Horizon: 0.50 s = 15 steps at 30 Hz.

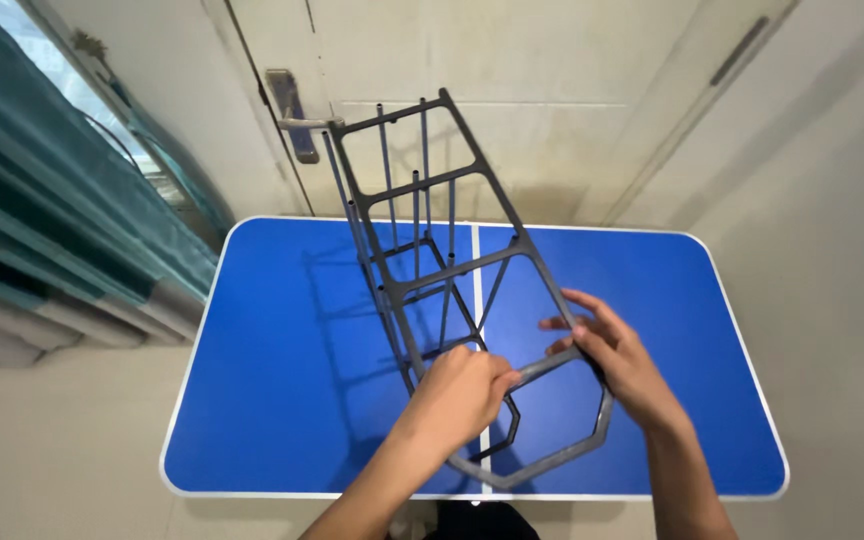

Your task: The person assembles a metal rack by inserting vertical rods into a black plastic frame and then attaching a second frame on top. The person works on a blue table, handling rods and frames by hand to complete the structure.

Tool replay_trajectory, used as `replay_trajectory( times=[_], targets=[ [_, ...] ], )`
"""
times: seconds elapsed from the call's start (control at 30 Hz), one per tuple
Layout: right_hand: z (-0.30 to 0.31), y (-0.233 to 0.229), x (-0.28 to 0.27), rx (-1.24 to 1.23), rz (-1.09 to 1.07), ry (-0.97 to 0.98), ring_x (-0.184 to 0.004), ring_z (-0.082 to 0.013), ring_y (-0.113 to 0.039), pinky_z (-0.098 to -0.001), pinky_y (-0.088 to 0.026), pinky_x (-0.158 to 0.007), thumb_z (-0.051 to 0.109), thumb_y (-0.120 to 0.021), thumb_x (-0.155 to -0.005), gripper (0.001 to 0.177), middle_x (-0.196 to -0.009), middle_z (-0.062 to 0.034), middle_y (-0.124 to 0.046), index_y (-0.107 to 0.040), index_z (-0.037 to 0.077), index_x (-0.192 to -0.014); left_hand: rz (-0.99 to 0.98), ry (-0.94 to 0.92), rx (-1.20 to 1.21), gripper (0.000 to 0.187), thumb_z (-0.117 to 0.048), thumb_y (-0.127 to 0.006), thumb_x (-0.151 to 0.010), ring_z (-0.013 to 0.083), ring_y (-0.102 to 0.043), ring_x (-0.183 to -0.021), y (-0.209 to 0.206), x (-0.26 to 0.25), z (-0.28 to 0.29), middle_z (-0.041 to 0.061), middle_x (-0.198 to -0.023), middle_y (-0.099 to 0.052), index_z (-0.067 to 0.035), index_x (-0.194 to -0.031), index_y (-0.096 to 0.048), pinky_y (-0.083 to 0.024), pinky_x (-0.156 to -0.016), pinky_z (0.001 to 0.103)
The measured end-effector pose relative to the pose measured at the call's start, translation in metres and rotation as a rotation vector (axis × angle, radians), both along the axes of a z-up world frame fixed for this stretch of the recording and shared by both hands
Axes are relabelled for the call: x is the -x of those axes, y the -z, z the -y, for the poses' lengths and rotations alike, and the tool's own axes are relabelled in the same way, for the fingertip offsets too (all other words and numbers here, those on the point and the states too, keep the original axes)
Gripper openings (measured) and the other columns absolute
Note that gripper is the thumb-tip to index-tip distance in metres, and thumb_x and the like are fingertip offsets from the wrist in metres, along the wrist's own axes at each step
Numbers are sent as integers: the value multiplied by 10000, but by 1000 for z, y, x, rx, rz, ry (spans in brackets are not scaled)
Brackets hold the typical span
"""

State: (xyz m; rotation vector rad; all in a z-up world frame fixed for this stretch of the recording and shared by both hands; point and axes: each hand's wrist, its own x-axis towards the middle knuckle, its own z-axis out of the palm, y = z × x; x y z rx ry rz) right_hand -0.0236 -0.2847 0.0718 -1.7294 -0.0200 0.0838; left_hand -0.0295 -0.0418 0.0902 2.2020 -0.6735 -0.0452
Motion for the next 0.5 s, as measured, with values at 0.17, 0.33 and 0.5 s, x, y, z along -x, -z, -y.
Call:
replay_trajectory(
  times=[0.17, 0.33, 0.5],
  targets=[
    [-2, 7, 2, -49, -39, -82, -943, -192, -661, -334, -527, -892, 217, -552, -995, 548, -1097, -162, -744, -461, 73, -1516, -186, -41, -11, 240, -226, -654, -924, 451, -673, -761, -5, 7, -3, 239, -760, -690, -31, -825, -754, -531, -702, 527],
    [9, 24, -13, -69, -5, -102, -1016, -169, -672, -334, -502, -948, 261, -531, -1024, 541, -1072, -173, -739, -435, 72, -1522, -48, -27, -14, 123, -63, -612, -891, 450, -678, -861, -3, 2, 5, 242, -881, -702, 32, -874, -688, -523, -738, 531],
    [17, 59, -48, -397, 28, -93, -909, -243, -688, -394, -577, -820, 321, -447, -1060, 477, -1170, -157, -705, -533, 32, -1428, -182, 29, -109, 104, 7, -631, -843, 423, -693, -896, -7, -18, 5, 230, -890, -711, -14, -882, -726, -547, -789, 497]
  ],
)
